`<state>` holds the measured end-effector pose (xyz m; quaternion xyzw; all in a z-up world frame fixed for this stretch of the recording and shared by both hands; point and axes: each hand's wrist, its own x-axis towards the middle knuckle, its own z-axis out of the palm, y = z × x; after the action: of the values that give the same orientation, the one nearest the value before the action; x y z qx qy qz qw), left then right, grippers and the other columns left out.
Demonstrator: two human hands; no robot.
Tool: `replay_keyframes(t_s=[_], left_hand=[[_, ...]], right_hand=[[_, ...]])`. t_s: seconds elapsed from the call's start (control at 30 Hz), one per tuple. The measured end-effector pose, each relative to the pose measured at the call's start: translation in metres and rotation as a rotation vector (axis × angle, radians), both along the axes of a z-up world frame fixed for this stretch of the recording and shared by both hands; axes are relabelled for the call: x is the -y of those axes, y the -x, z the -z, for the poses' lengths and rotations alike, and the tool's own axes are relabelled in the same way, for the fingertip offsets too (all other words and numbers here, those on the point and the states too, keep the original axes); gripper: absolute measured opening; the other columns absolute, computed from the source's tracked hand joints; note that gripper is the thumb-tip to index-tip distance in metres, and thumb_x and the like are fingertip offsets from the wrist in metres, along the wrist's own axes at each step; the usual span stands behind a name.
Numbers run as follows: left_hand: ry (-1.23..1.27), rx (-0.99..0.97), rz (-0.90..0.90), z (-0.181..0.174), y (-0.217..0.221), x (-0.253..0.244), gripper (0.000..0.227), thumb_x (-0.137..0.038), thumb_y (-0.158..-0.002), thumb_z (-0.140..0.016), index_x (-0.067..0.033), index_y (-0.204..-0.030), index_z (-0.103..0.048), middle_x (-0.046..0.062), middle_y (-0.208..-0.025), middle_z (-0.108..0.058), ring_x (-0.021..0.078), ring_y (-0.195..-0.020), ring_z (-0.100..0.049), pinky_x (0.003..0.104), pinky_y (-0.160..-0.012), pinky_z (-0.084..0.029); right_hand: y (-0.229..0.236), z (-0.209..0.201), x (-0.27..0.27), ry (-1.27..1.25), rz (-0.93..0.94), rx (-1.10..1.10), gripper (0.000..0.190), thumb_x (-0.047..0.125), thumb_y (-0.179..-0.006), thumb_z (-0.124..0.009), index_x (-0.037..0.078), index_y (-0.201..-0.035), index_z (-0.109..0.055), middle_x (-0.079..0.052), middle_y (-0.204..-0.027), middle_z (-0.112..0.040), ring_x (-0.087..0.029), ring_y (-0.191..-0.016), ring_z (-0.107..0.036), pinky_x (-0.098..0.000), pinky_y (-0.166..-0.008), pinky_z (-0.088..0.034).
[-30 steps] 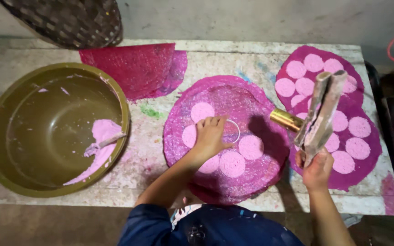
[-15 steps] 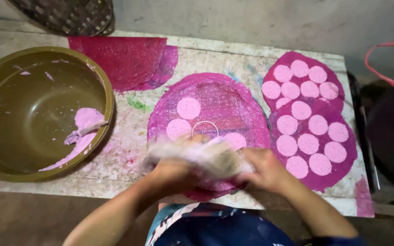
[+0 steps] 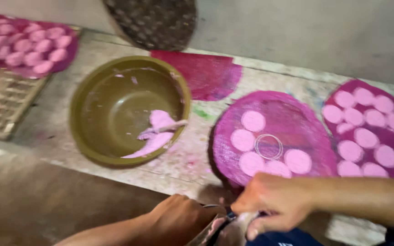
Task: The person scoops pink dough from a bowl and presses it into a handheld circular mold. They then press the mold onto a pink glittery sheet to form round cake shapes, repeating the process to fill the sheet.
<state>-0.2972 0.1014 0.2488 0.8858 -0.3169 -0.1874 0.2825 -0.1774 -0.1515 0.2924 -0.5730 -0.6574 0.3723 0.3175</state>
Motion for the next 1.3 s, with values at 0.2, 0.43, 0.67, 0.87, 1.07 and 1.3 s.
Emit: replay_keyframes(t_s=[0.2,0.43,0.67,0.87,1.07,1.3], left_hand=[[0.035,-0.273,-0.346,0.103,0.017,-0.129,0.032,-0.040,-0.103,-0.057,-0.0206,-0.123,-0.074,0.020,-0.086,-0.072,0.0364,-0.079,-0.068,0.048,-0.069,-0.052],[1.032,-0.648,-0.584,0.154,0.021,-0.218,0.030,-0.026,-0.097,-0.064,-0.0081,-0.119,-0.071,0.014,-0.090,-0.070,0.0267,-0.076,-0.063,0.040,-0.064,-0.048],[1.325,-0.204,-0.825,0.165,-0.023,-0.198,0.022,-0.013,-0.094,-0.062,-0.0045,-0.114,-0.067,0.010,-0.093,-0.066,0.0203,-0.078,-0.064,0.034,-0.066,-0.052],[0.843,0.429,-1.331,0.156,-0.049,-0.230,0.011,-0.005,-0.091,-0.070,-0.0011,-0.101,-0.066,0.009,-0.088,-0.065,0.0186,-0.074,-0.063,0.031,-0.067,-0.051],[0.802,0.847,-1.327,0.153,-0.069,-0.214,0.019,-0.004,-0.091,-0.077,-0.0013,-0.107,-0.068,0.009,-0.102,-0.069,0.0205,-0.090,-0.067,0.033,-0.083,-0.054],[0.695,0.907,-1.289,0.146,-0.076,-0.215,0.022,-0.010,-0.089,-0.079,-0.0021,-0.107,-0.069,0.013,-0.111,-0.067,0.0250,-0.095,-0.067,0.036,-0.083,-0.055]], right_hand=[[-0.004,0.020,-0.049,-0.033,0.042,-0.262,0.054,0.054,-0.109,-0.050,0.003,-0.094,-0.058,-0.013,-0.083,-0.059,-0.035,-0.080,-0.066,-0.0439,-0.068,-0.049],[-0.087,-0.013,-0.129,-0.560,0.060,1.437,0.012,0.025,-0.089,-0.071,0.016,-0.087,-0.063,0.000,-0.070,-0.059,-0.015,-0.062,-0.061,-0.0302,-0.052,-0.048],[-0.133,0.021,-0.227,-0.614,0.420,1.282,0.052,0.028,-0.086,-0.069,0.013,-0.134,-0.058,-0.016,-0.120,-0.066,-0.029,-0.111,-0.063,-0.0425,-0.093,-0.053],[-0.116,0.148,-0.287,0.532,0.287,0.958,0.049,0.030,-0.092,-0.063,0.005,-0.133,-0.052,-0.017,-0.105,-0.069,-0.036,-0.098,-0.070,-0.0475,-0.080,-0.058],[-0.145,0.161,-0.292,0.585,0.191,1.019,0.027,0.018,-0.095,-0.056,0.005,-0.120,-0.058,-0.017,-0.103,-0.073,-0.035,-0.093,-0.074,-0.0469,-0.077,-0.060],[-0.153,0.140,-0.321,0.611,0.107,1.183,0.018,0.016,-0.090,-0.058,0.011,-0.096,-0.075,-0.012,-0.099,-0.075,-0.031,-0.093,-0.075,-0.0437,-0.077,-0.060]])
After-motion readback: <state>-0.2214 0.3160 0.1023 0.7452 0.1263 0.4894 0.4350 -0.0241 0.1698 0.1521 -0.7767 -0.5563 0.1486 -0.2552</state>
